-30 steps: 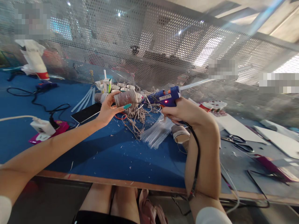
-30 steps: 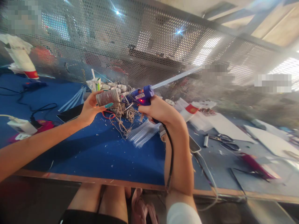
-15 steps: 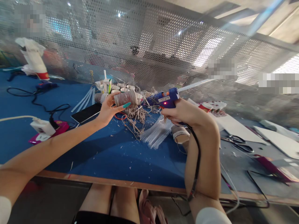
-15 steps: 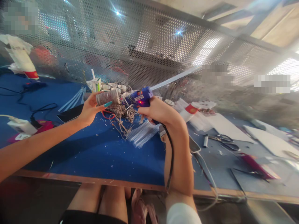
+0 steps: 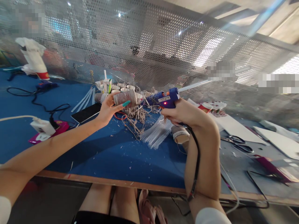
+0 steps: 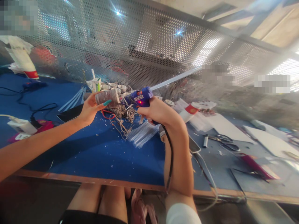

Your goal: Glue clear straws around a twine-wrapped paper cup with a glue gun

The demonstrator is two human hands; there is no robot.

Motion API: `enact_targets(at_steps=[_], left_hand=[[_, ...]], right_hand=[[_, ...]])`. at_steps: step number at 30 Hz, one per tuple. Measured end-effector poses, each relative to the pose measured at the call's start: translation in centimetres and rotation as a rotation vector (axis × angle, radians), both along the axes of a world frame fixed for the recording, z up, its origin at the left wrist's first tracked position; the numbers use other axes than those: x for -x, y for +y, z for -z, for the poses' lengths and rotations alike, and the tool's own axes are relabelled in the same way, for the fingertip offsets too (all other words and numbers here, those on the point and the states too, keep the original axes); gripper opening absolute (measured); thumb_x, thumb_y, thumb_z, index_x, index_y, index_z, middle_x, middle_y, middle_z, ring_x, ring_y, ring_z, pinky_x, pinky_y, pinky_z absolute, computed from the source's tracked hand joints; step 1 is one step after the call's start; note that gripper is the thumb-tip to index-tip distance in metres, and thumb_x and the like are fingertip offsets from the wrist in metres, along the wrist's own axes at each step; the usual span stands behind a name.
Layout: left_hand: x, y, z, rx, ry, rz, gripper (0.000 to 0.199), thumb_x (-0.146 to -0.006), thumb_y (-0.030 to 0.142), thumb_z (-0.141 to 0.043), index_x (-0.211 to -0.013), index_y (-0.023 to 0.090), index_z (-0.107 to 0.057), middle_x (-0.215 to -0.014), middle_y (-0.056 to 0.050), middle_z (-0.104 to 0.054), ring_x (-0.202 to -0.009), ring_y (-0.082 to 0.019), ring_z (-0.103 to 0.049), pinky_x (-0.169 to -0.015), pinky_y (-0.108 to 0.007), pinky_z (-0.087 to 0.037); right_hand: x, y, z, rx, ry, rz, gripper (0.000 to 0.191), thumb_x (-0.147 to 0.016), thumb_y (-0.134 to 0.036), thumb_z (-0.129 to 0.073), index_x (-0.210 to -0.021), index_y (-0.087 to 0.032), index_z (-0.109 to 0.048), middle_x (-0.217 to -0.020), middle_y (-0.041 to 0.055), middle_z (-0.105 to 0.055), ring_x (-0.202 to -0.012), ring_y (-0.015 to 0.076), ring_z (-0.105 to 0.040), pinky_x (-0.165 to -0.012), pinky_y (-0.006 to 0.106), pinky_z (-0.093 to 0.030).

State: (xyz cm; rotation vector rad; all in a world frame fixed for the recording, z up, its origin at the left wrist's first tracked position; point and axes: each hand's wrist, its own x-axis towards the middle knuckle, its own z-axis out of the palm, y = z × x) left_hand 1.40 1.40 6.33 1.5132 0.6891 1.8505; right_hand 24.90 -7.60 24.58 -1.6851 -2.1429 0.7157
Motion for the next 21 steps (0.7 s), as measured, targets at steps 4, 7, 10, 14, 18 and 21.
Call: enact_targets(at_steps=[4, 7, 10, 14, 18, 21], left_hand=[[0.1, -0.2, -0.1, 0.025, 0.006, -0.008, 0.062, -0.063, 0.050, -0.088, -0.115, 0.028, -0.062, -0.106, -0.003, -0.071, -0.091, -0.020, -0.068, -0.078, -0.036, -0.061], [0.3, -0.3, -0.2, 0.020, 0.085, -0.014, 0.061, -0.067, 0.050, -0.086, -0.118, 0.029, -0.061, -0.110, -0.004, -0.071, -0.097, -0.022, -0.068, -0.083, -0.041, -0.061], [0.3, -0.5, -0.2, 0.025, 0.098, -0.010, 0.061, -0.067, 0.049, -0.086, -0.119, 0.029, -0.061, -0.112, -0.004, -0.071, -0.099, -0.023, -0.069, -0.082, -0.041, -0.061], [0.0, -0.6, -0.3, 0.038, 0.045, 0.002, 0.063, -0.061, 0.049, -0.089, -0.115, 0.029, -0.063, -0.107, -0.003, -0.071, -0.095, -0.022, -0.070, -0.076, -0.037, -0.062], [-0.1, -0.9, -0.5, 0.032, 0.039, 0.037, 0.062, -0.062, 0.048, -0.089, -0.115, 0.030, -0.063, -0.104, -0.002, -0.072, -0.092, -0.022, -0.070, -0.074, -0.036, -0.063], [-0.2, -1.0, -0.6, 0.040, 0.031, 0.044, 0.062, -0.061, 0.046, -0.091, -0.114, 0.030, -0.064, -0.104, -0.002, -0.072, -0.092, -0.022, -0.070, -0.075, -0.037, -0.064]], right_hand=[[0.2, -0.4, -0.2, -0.004, 0.012, 0.030, 0.019, -0.068, -0.011, -0.057, -0.052, -0.020, -0.051, -0.043, -0.0019, -0.048, -0.038, 0.0095, -0.041, -0.039, 0.026, -0.033], [0.2, -0.5, -0.2, -0.005, 0.031, 0.029, 0.015, -0.069, -0.012, -0.059, -0.058, -0.020, -0.055, -0.045, -0.0025, -0.048, -0.038, 0.0099, -0.042, -0.040, 0.027, -0.034], [0.1, -0.4, -0.1, -0.011, 0.046, 0.014, 0.013, -0.072, -0.014, -0.061, -0.061, -0.020, -0.057, -0.045, -0.0034, -0.047, -0.037, 0.0092, -0.041, -0.039, 0.026, -0.033], [-0.1, -0.2, 0.0, -0.021, 0.056, 0.002, 0.012, -0.073, -0.016, -0.063, -0.063, -0.020, -0.057, -0.044, -0.0039, -0.046, -0.037, 0.0091, -0.041, -0.038, 0.026, -0.032], [-0.2, -0.1, 0.1, -0.027, 0.087, 0.009, 0.009, -0.073, -0.017, -0.064, -0.069, -0.020, -0.057, -0.044, -0.0051, -0.045, -0.036, 0.0089, -0.040, -0.036, 0.025, -0.029], [-0.2, -0.1, 0.3, -0.033, 0.122, -0.005, 0.013, -0.073, -0.016, -0.064, -0.067, -0.021, -0.054, -0.044, -0.0053, -0.045, -0.036, 0.0086, -0.039, -0.035, 0.025, -0.028]])
